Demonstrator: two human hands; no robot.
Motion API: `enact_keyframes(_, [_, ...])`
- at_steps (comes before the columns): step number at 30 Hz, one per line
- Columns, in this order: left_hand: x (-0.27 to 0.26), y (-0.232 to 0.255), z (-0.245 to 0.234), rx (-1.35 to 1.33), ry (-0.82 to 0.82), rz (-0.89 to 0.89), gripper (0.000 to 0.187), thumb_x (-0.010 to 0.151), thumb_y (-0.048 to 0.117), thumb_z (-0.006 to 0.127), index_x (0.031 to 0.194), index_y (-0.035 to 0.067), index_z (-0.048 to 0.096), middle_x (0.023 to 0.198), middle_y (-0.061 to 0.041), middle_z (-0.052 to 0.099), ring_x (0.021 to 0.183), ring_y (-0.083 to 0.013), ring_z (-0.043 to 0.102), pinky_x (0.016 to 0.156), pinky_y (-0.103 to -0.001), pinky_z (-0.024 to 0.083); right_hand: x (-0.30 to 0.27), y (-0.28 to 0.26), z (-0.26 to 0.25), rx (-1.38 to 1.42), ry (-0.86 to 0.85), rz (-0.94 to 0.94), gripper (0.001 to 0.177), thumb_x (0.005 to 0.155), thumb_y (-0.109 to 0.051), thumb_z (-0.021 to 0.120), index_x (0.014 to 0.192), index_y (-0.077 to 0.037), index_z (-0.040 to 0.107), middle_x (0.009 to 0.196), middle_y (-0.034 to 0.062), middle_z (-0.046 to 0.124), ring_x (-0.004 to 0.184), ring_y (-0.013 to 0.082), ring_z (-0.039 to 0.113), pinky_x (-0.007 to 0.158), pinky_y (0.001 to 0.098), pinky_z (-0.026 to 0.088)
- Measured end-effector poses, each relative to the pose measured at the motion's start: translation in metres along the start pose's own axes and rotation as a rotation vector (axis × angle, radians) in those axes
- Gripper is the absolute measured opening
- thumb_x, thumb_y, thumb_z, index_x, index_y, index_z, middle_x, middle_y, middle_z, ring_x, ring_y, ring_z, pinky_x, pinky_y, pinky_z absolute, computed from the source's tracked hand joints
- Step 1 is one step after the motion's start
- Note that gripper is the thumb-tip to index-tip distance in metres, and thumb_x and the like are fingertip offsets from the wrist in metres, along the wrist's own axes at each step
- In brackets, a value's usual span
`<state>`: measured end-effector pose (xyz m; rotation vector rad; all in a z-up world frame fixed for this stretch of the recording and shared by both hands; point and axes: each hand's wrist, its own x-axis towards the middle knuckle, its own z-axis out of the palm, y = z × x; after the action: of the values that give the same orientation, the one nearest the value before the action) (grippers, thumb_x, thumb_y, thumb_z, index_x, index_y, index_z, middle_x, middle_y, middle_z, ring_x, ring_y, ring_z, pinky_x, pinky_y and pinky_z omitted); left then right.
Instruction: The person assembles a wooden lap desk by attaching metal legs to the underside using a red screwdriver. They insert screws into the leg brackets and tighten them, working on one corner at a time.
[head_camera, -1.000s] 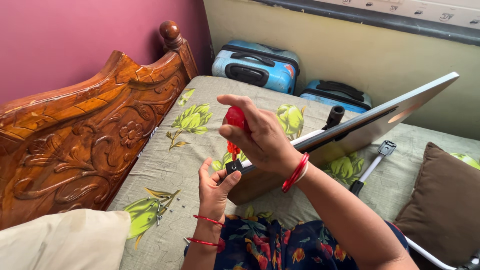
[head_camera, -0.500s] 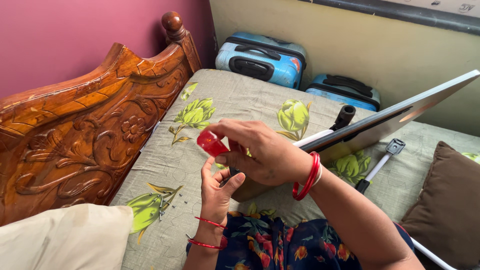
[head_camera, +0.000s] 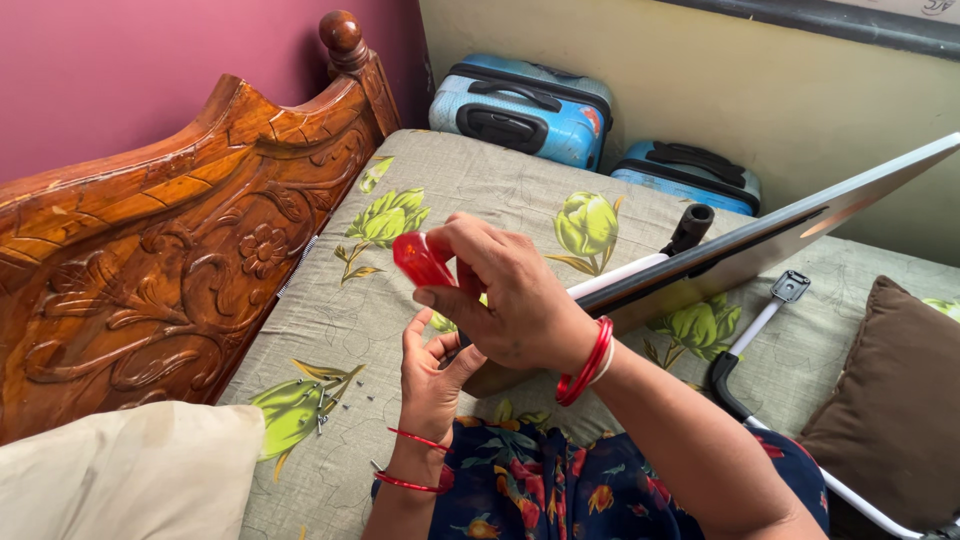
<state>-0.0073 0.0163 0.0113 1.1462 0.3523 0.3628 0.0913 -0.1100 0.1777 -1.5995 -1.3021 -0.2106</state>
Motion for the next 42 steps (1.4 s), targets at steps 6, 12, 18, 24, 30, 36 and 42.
enact_keyframes(6, [-0.002, 0.0, 0.001, -0.058, -0.032, -0.004, 0.107, 0.073, 0.006, 0.085, 0.157, 0.003, 0.018, 0.113, -0.013, 0.066, 0.105, -0.0189, 0.068, 0.094, -0.036, 0.058, -0.008, -0.007, 0.013, -0.048, 0.144, 0.035, 0.032, 0.09, -0.02, 0.082, 0.104, -0.001, 0.059, 0.082, 0.0074, 0.055, 0.061, 0.0183, 0.056, 0.055, 0.032, 0.044])
enact_keyframes(12, [-0.003, 0.001, 0.006, -0.05, -0.016, -0.039, 0.11, 0.073, 0.006, 0.084, 0.157, 0.005, 0.014, 0.126, -0.019, 0.067, 0.112, -0.0212, 0.068, 0.094, -0.036, 0.058, -0.012, -0.014, 0.023, -0.1, 0.242, -0.039, 0.033, 0.088, -0.017, 0.085, 0.1, -0.002, 0.057, 0.082, 0.0081, 0.054, 0.06, 0.0183, 0.053, 0.054, 0.0322, 0.043])
enact_keyframes(18, [-0.003, 0.001, 0.006, -0.047, -0.027, -0.043, 0.109, 0.073, 0.003, 0.084, 0.156, 0.004, 0.013, 0.127, -0.021, 0.067, 0.114, -0.0228, 0.068, 0.095, -0.036, 0.058, -0.015, -0.014, 0.029, -0.127, 0.304, -0.059, 0.033, 0.087, -0.015, 0.084, 0.099, -0.002, 0.056, 0.081, 0.0078, 0.053, 0.057, 0.0164, 0.052, 0.052, 0.0314, 0.041])
enact_keyframes(24, [-0.005, 0.003, 0.006, -0.068, -0.043, -0.05, 0.108, 0.074, 0.004, 0.084, 0.156, 0.004, 0.014, 0.127, -0.02, 0.066, 0.115, -0.0223, 0.068, 0.096, -0.037, 0.058, -0.016, -0.015, 0.032, -0.165, 0.349, -0.054, 0.032, 0.084, -0.015, 0.085, 0.093, -0.004, 0.056, 0.077, 0.0076, 0.05, 0.054, 0.0173, 0.047, 0.051, 0.0332, 0.038])
enact_keyframes(30, [-0.007, 0.008, 0.012, -0.047, -0.024, -0.052, 0.103, 0.073, 0.004, 0.084, 0.153, 0.006, 0.02, 0.126, -0.019, 0.065, 0.114, -0.0224, 0.067, 0.095, -0.037, 0.058, -0.019, -0.018, 0.034, -0.189, 0.388, -0.076, 0.033, 0.084, -0.015, 0.086, 0.092, -0.004, 0.055, 0.076, 0.0079, 0.05, 0.055, 0.0185, 0.049, 0.051, 0.0341, 0.039])
enact_keyframes(36, [-0.009, 0.007, 0.013, 0.091, -0.06, 0.178, 0.064, 0.089, 0.013, 0.073, 0.145, 0.008, 0.042, 0.136, -0.006, 0.058, 0.126, -0.0161, 0.058, 0.106, -0.035, 0.05, -0.023, -0.031, 0.043, -0.181, 0.381, -0.146, 0.031, 0.086, -0.011, 0.083, 0.095, -0.003, 0.054, 0.084, 0.0103, 0.052, 0.067, 0.027, 0.057, 0.059, 0.0387, 0.044])
enact_keyframes(42, [0.005, -0.014, 0.009, -0.25, -0.174, 0.258, 0.057, 0.1, 0.024, 0.068, 0.145, 0.003, 0.042, 0.135, -0.008, 0.057, 0.126, -0.0166, 0.057, 0.109, -0.038, 0.048, -0.019, -0.035, 0.06, -0.211, 0.385, -0.221, 0.03, 0.082, -0.011, 0.08, 0.097, -0.005, 0.055, 0.085, 0.0102, 0.052, 0.07, 0.0296, 0.057, 0.061, 0.0404, 0.045])
